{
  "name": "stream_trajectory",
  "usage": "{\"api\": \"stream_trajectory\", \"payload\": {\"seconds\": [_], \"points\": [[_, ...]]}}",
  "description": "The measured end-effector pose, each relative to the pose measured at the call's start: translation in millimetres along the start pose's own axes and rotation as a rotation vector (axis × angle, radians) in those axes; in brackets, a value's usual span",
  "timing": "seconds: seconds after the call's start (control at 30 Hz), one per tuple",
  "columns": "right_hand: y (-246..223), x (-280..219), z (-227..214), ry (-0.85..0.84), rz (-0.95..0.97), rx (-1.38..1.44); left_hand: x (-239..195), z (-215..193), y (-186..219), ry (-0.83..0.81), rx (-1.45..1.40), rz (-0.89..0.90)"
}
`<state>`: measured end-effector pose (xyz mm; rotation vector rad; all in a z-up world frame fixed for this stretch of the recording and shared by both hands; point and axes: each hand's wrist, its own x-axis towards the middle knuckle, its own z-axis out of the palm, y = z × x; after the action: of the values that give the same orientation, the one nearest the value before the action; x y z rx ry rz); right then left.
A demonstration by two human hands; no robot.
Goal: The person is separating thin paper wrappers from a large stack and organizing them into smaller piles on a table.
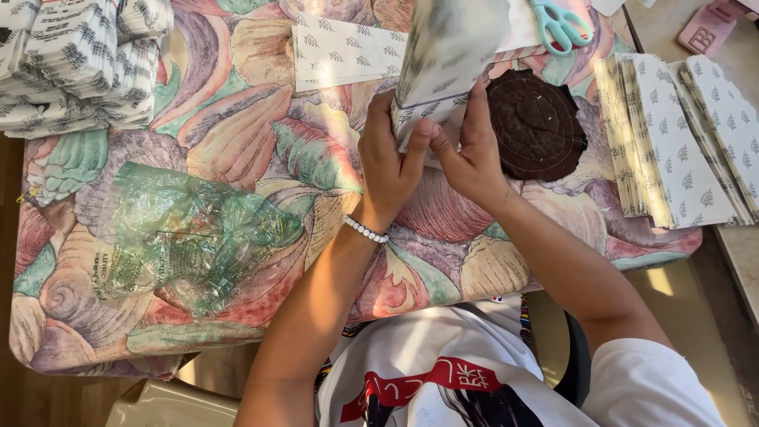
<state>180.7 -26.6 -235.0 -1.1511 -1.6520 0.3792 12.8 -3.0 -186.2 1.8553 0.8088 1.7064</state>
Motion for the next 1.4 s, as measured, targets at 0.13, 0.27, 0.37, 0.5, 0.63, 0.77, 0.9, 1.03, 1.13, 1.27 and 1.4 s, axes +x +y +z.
{"api": "stream_trajectory", "payload": {"seconds": [0.13, 0.27, 0.37, 0.5, 0.63, 0.77, 0.9, 1.03, 1.13, 1.27, 1.4], "points": [[-24, 5, 9, -0.009, 0.085, 0.527, -5, 3, -6, -0.021, 0.043, -0.002], [-33, 11, 9, 0.096, 0.169, 0.461, -5, 3, -4, 0.028, 0.017, -0.003], [-42, 16, 11, 0.086, 0.208, 0.397, -4, 5, -12, 0.014, 0.014, 0.015], [-30, 15, 14, 0.110, 0.093, 0.309, 1, 0, -13, 0.010, 0.020, -0.017], [-30, 17, 8, 0.120, -0.009, 0.348, -3, -7, -15, -0.072, 0.088, -0.183], [-68, 41, -4, 0.098, -0.099, 0.403, -7, -6, -15, -0.096, 0.082, -0.229], [-67, 44, -8, 0.073, -0.120, 0.237, -5, -2, -15, 0.066, -0.072, 0.042], [-68, 38, -10, 0.064, -0.140, 0.165, 3, -11, 12, 0.064, -0.153, 0.021], [-63, 35, -11, 0.007, -0.151, 0.139, -5, -13, 2, 0.095, -0.005, 0.083], [-64, 31, -10, -0.015, -0.016, 0.170, -5, -17, 5, 0.081, -0.126, -0.009], [-62, 19, 1, 0.038, 0.050, 0.281, -3, -7, 9, -0.133, -0.152, -0.021]]}}
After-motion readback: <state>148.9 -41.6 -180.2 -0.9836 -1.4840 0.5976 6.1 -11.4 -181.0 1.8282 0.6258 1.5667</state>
